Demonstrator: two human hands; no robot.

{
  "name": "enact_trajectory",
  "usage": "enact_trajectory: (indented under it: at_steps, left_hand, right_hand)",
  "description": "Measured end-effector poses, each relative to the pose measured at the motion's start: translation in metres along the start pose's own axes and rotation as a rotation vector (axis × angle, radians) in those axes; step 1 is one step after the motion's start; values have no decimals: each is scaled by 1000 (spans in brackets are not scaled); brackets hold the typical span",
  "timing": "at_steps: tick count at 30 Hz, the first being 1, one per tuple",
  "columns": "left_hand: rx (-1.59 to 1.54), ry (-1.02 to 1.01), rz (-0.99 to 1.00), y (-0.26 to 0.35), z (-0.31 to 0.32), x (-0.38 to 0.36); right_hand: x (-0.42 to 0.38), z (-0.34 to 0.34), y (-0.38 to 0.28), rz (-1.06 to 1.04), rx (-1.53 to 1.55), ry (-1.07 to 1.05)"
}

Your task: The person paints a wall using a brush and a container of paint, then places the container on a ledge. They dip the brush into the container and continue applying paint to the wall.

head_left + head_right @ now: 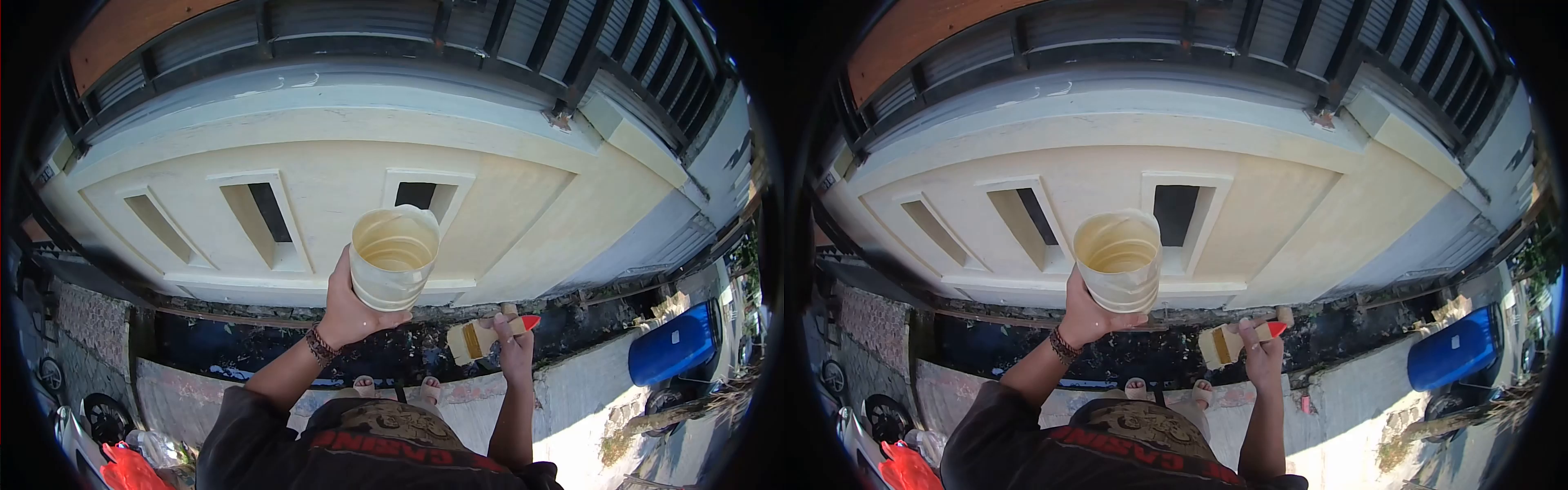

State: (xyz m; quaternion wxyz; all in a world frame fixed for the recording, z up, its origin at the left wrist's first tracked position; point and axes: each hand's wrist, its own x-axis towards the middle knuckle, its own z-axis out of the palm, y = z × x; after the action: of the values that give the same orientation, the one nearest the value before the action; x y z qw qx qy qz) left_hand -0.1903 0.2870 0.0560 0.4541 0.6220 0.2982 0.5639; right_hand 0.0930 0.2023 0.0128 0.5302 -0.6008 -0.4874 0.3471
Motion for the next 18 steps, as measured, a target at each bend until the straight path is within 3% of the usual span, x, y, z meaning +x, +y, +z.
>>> enact_trajectory:
  at_steps: [7,12,18]
  left_hand:
    - [248,277,328,46,-32,147]
    - [495,420,319,42,-46,234]
    - [479,461,269,18,-58,275]
  right_hand:
    - [6,7,-18,-55,7,-1]
    - [1,11,-12,-50,50,-40]
    - [-6,0,5,5,-30,-7]
